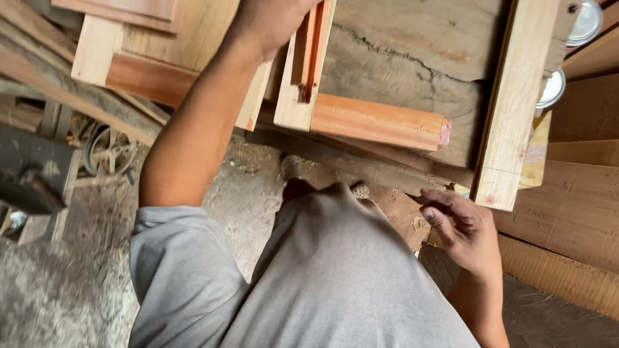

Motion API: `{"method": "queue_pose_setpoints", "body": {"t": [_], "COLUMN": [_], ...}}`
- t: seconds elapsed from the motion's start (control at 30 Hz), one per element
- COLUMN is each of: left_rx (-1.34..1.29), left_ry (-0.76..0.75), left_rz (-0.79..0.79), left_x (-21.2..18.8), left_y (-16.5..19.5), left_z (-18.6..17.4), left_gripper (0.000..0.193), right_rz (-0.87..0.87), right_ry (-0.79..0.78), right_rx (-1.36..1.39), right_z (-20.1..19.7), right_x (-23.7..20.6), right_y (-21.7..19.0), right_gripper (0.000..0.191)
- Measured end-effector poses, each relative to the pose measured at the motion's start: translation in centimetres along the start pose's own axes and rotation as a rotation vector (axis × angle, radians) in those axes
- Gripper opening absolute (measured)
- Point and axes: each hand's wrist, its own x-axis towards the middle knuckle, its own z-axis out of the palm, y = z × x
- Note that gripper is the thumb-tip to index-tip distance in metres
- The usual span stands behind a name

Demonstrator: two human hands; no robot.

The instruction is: The person applies pink wood filler to the edge of a wooden frame rail using a small putty knife, then fits a wooden panel into the frame and aligns it. They retrieve a hammer and nails from a toolbox and hammer nails along the frame joints to secure the panel.

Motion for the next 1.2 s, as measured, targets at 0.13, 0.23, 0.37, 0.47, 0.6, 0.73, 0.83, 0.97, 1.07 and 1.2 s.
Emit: {"method": "queue_pose_setpoints", "body": {"t": [0.13,0.23,0.37,0.47,0.6,0.73,0.83,0.97,1.07,1.2], "left_rx": [-0.22,-0.158,-0.078,0.158,0.532,0.723,0.816,0.969,0.999,0.957], "left_ry": [-0.074,-0.107,-0.258,-0.405,-0.571,-0.608,-0.395,-0.574,-0.588,-0.66], "left_rz": [-0.1,0.083,0.154,0.256,0.222,0.405,0.606,0.53,0.496,0.405], "left_x": [0.8,1.8,4.1,6.5,10.4,12.9,13.6,12.1,11.5,11.5], "left_y": [-0.4,-0.2,0.9,2.2,4.4,6.6,7.9,8.3,7.8,7.4], "left_z": [-2.0,-2.7,-1.9,2.3,13.6,26.6,32.8,36.0,35.5,33.4], "left_gripper": [0.051,0.058,0.072,0.062,0.04,0.035,0.033,0.026,0.033,0.047], "right_rz": [0.018,0.069,0.09,0.162,0.224,0.295,0.36,0.472,0.478,0.443], "right_ry": [0.14,0.221,0.34,0.39,0.477,0.508,0.493,0.458,0.387,0.323], "right_rx": [0.023,-0.115,0.094,0.019,0.02,0.092,0.154,0.247,0.201,0.143], "right_z": [2.0,4.9,10.2,12.5,12.5,11.9,11.6,10.6,9.3,8.2], "right_x": [1.4,2.4,3.5,2.6,0.4,-2.4,-3.6,-5.5,-5.8,-4.3], "right_y": [-2.6,-4.4,-5.8,-6.2,-5.0,-2.2,0.8,4.0,5.4,5.7], "right_gripper": [0.029,0.027,0.027,0.027,0.027,0.029,0.031,0.032,0.031,0.03]}}
